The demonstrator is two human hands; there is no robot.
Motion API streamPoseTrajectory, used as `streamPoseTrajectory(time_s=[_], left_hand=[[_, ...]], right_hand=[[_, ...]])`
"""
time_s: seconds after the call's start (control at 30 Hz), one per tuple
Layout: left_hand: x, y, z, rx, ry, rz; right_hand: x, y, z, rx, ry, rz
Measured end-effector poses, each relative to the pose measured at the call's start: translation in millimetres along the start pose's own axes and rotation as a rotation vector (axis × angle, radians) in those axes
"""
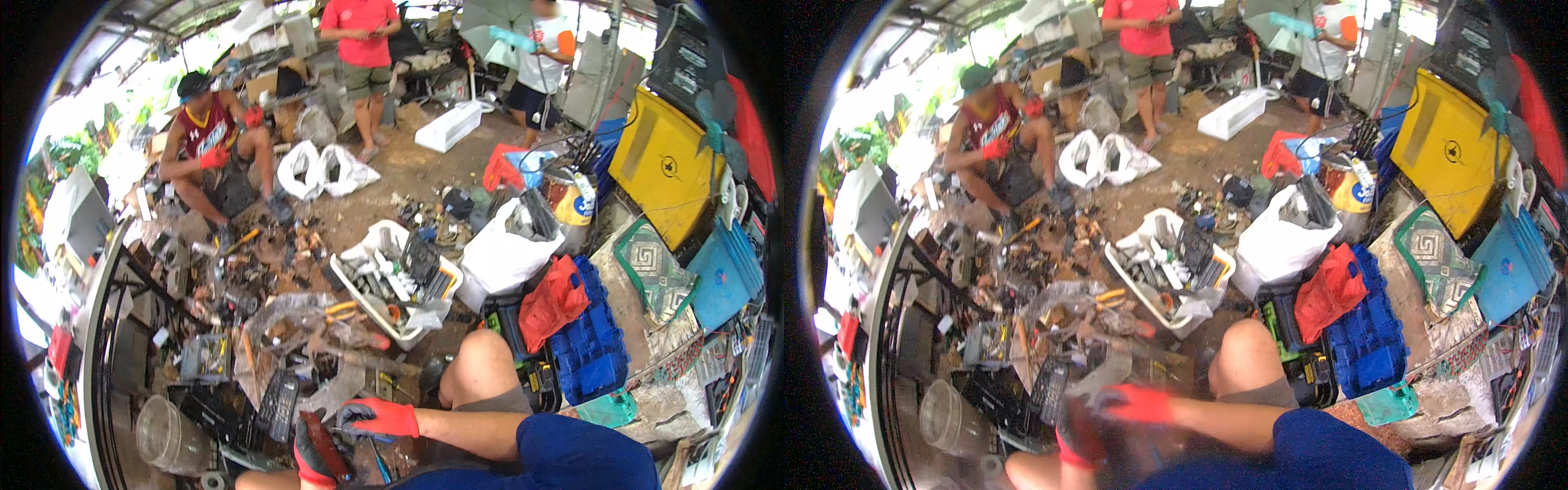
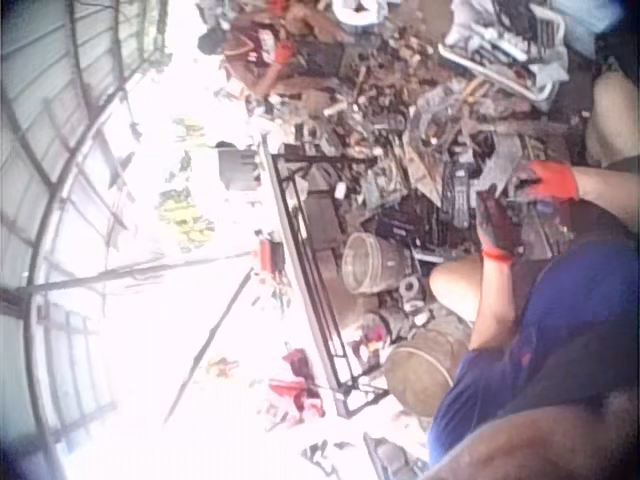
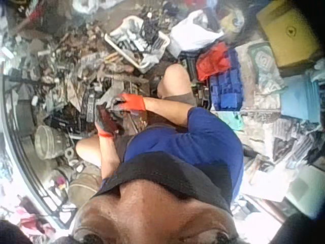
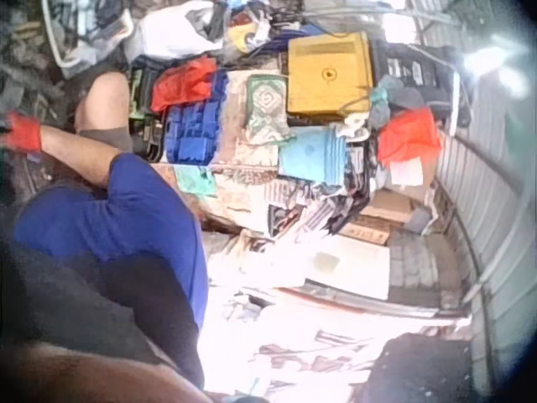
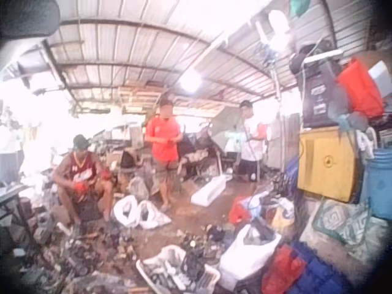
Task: The person disassembles a remote control and a circuit board using a screwdriver and hammer. They remove screws, pry open the casing, and separate internal components, placing parts into a nearby container.
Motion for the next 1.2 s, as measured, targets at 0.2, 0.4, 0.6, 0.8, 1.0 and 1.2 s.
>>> streamPoseTrajectory(time_s=[0.2,0.4,0.6,0.8,1.0,1.2], left_hand=[[38,-67,30,0.060,0.165,-0.035],[-1,-1,8,-0.101,0.174,-0.111],[-9,0,10,-0.410,0.074,0.350],[-29,33,3,-0.029,-0.101,-0.042],[3,-14,54,0.176,0.039,0.127],[10,-22,42,0.240,-0.103,-0.114]], right_hand=[[-8,-5,-60,0.309,0.192,-0.214],[-15,-2,-14,-0.084,0.119,-0.150],[-15,29,14,-0.547,-0.152,-0.041],[-21,36,3,-0.824,-0.094,0.172],[-30,40,-20,-0.970,-0.486,0.133],[-18,38,7,-0.795,-0.115,0.272]])
Point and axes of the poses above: each hand's wrist, its own x-axis towards the middle knuckle, its own y-axis out of the palm, z = x × y, the point moved 6 cm from there along x, towards the middle knuckle, and after that the axes turned 7 degrees about -y, right-handed, at the moved point
